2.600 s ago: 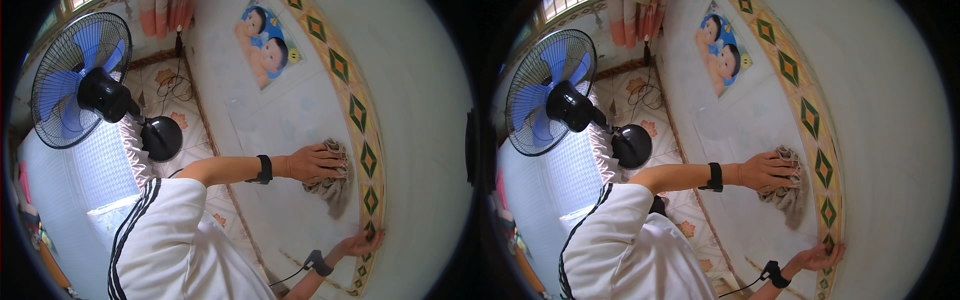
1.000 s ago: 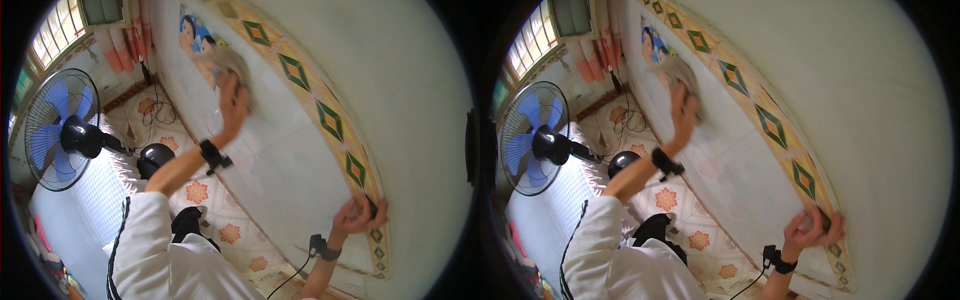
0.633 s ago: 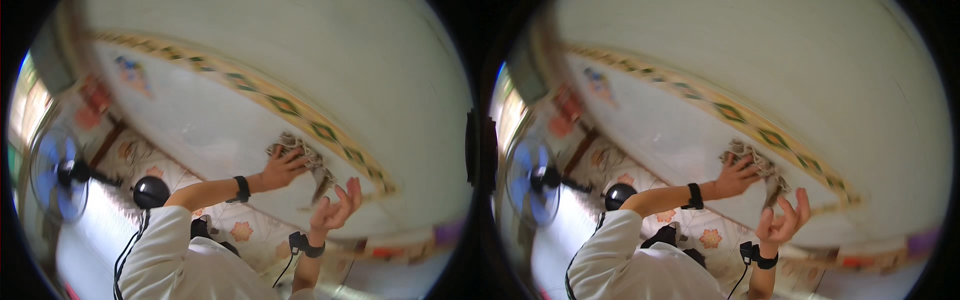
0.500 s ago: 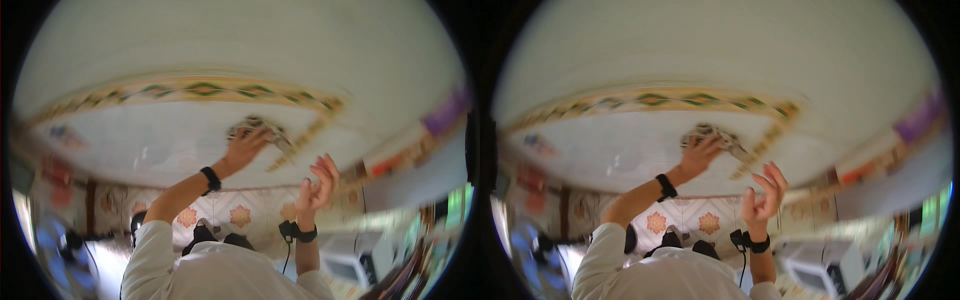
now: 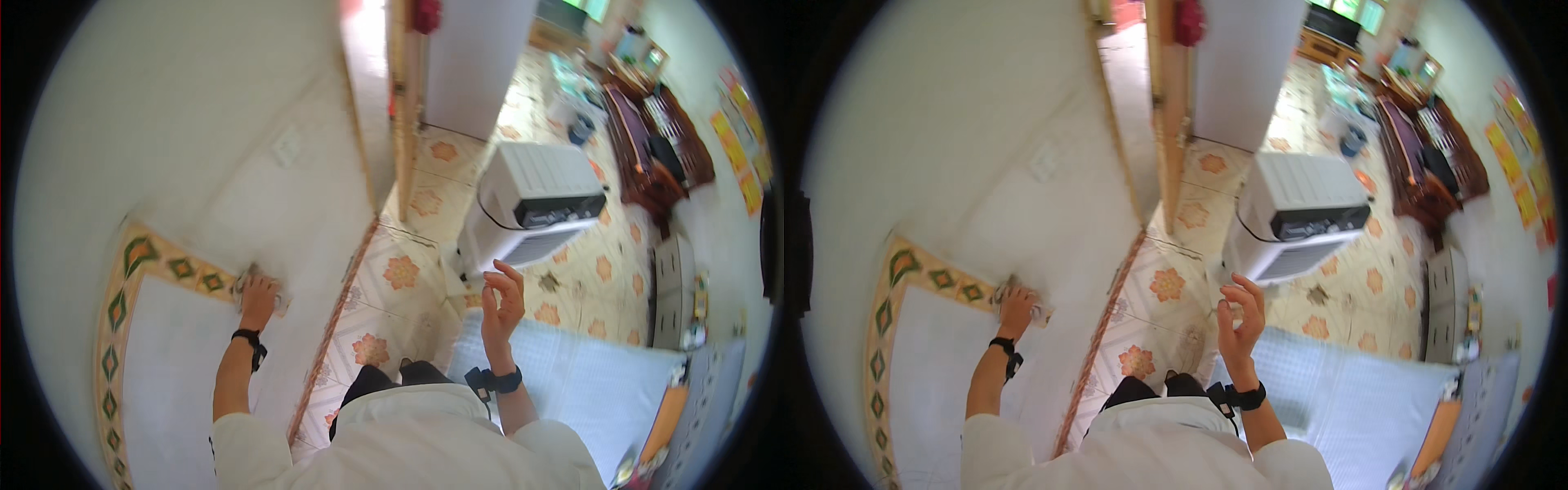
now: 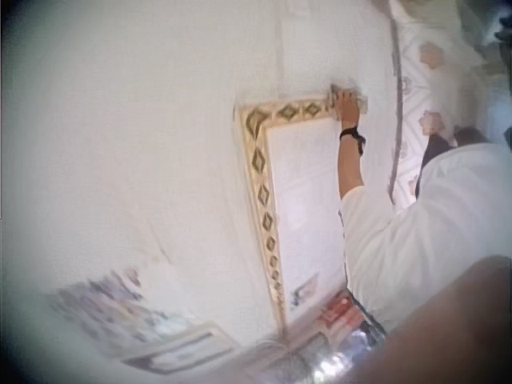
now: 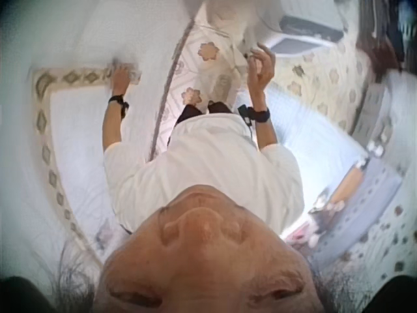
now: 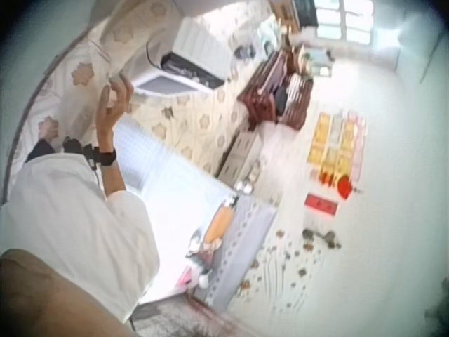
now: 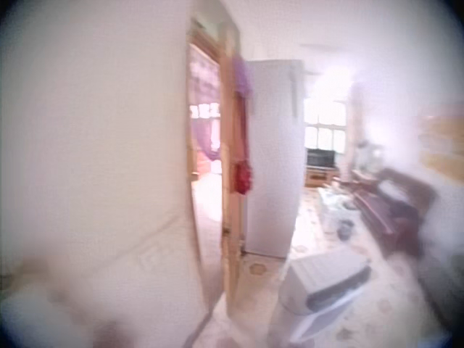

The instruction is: Cleaning a door, air cooler, and wall tiles with a cloth, then washing the cloth in a basin of soapy water.

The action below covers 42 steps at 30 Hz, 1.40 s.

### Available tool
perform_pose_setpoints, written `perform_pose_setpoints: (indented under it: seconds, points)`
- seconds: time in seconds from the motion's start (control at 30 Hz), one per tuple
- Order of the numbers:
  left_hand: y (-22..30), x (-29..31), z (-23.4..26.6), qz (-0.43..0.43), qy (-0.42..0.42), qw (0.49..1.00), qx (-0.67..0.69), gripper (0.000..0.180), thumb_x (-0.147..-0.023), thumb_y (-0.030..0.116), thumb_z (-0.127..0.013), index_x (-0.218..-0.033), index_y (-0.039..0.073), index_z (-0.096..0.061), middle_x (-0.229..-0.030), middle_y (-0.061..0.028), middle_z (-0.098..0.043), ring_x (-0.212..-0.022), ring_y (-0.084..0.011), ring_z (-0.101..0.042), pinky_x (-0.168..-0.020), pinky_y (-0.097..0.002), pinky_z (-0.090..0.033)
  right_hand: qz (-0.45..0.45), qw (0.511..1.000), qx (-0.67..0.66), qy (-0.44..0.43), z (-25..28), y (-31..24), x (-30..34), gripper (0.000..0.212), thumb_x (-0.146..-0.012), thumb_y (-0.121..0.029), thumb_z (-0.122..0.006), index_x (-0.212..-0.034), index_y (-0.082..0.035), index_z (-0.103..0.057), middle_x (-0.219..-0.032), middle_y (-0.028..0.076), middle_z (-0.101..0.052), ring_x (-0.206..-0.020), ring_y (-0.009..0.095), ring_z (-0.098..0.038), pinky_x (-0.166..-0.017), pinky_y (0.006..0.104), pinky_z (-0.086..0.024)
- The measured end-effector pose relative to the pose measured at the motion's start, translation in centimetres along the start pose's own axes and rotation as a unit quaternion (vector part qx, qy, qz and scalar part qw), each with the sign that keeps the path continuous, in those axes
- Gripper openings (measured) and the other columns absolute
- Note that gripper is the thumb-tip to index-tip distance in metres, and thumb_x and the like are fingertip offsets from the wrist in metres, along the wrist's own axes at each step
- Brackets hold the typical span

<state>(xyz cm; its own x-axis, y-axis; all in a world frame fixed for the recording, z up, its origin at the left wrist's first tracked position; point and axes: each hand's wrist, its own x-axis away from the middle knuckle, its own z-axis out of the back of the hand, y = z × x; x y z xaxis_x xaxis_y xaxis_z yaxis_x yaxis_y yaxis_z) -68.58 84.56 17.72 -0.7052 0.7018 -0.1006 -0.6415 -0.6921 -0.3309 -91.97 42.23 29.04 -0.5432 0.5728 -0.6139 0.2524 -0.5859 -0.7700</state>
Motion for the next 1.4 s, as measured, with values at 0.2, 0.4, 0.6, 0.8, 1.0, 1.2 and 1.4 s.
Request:
perform_pose_setpoints:
  seconds: [0.2, 0.4, 0.6, 0.8, 1.0, 1.2, 1.4]
  points:
    - [5.0, -5.1, -3.3, 0.101, 0.032, 0.975, 0.197, 0.030, -0.069, 0.012, -0.057, -0.099, 0.016, -0.058, -0.088, -0.0098, -0.055, -0.083, -0.0309, -0.053, -0.069, -0.0452, -0.044, -0.121, 0.991, 0.008, 0.055, 1.4, 3.1, 1.8, 0.015, -0.077, 0.003, -0.055, -0.091, 0.000, -0.060, -0.107, 0.014, -0.056, -0.092, 0.018, -0.056, -0.070, 0.0244, -0.047]
    - [10.0, -12.7, -9.8, 0.243, 0.032, 0.833, 0.496, 0.034, -0.073, 0.011, -0.057, -0.107, 0.007, -0.058, -0.089, -0.0123, -0.062, -0.078, -0.0294, -0.060, -0.070, -0.0383, -0.048, -0.132, 0.988, 0.036, 0.074, -1.3, 5.8, -0.8, 0.013, -0.080, 0.001, -0.054, -0.092, -0.001, -0.059, -0.108, 0.013, -0.055, -0.088, 0.015, -0.056, -0.069, 0.0235, -0.047]
    - [10.4, -22.6, -6.1, 0.382, -0.154, 0.416, 0.811, 0.034, -0.072, 0.003, -0.053, -0.105, -0.002, -0.059, -0.082, -0.0068, -0.059, -0.068, -0.0134, -0.055, -0.060, -0.0259, -0.047, -0.124, 0.984, 0.020, 0.128, -7.4, 6.5, -6.0, 0.012, -0.079, 0.001, -0.054, -0.090, 0.000, -0.059, -0.105, 0.014, -0.056, -0.085, 0.015, -0.056, -0.068, 0.0240, -0.046]
    - [8.0, -33.8, -4.9, 0.313, -0.082, 0.501, 0.803, 0.036, -0.071, 0.006, -0.054, -0.105, -0.004, -0.060, -0.080, -0.0053, -0.061, -0.063, -0.0120, -0.055, -0.058, -0.0235, -0.045, -0.064, 0.984, 0.127, 0.111, -10.5, 5.4, -9.8, 0.011, -0.078, 0.002, -0.054, -0.088, 0.000, -0.059, -0.100, 0.015, -0.058, -0.082, 0.018, -0.057, -0.068, 0.0252, -0.047]
    - [8.8, -42.6, -4.9, 0.307, -0.090, 0.440, 0.839, 0.028, -0.074, 0.010, -0.057, -0.097, -0.005, -0.061, -0.079, -0.0045, -0.061, -0.065, -0.0117, -0.055, -0.058, -0.0250, -0.045, -0.106, 0.970, 0.115, 0.184, -9.9, 8.0, -10.6, 0.011, -0.082, 0.005, -0.051, -0.090, 0.002, -0.058, -0.099, 0.013, -0.058, -0.083, 0.016, -0.057, -0.076, 0.0259, -0.045]
    - [11.2, -43.7, -7.8, 0.383, -0.128, 0.401, 0.822, 0.014, -0.073, 0.011, -0.059, -0.081, -0.001, -0.060, -0.074, -0.0047, -0.058, -0.064, -0.0144, -0.054, -0.058, -0.0275, -0.045, -0.133, 0.962, 0.103, 0.214, -9.4, 9.8, -14.9, 0.014, -0.086, 0.004, -0.047, -0.095, 0.003, -0.057, -0.103, 0.012, -0.057, -0.080, 0.014, -0.057, -0.075, 0.0253, -0.047]
    - [10.6, -47.4, -5.5, 0.413, -0.118, 0.385, 0.817, 0.014, -0.073, 0.011, -0.060, -0.082, 0.001, -0.059, -0.076, -0.0050, -0.057, -0.065, -0.0159, -0.055, -0.058, -0.0287, -0.045, -0.133, 0.965, 0.025, 0.226, -10.2, 14.4, -21.8, 0.015, -0.088, -0.002, -0.046, -0.096, 0.002, -0.058, -0.103, 0.013, -0.059, -0.080, 0.014, -0.059, -0.072, 0.0259, -0.047]
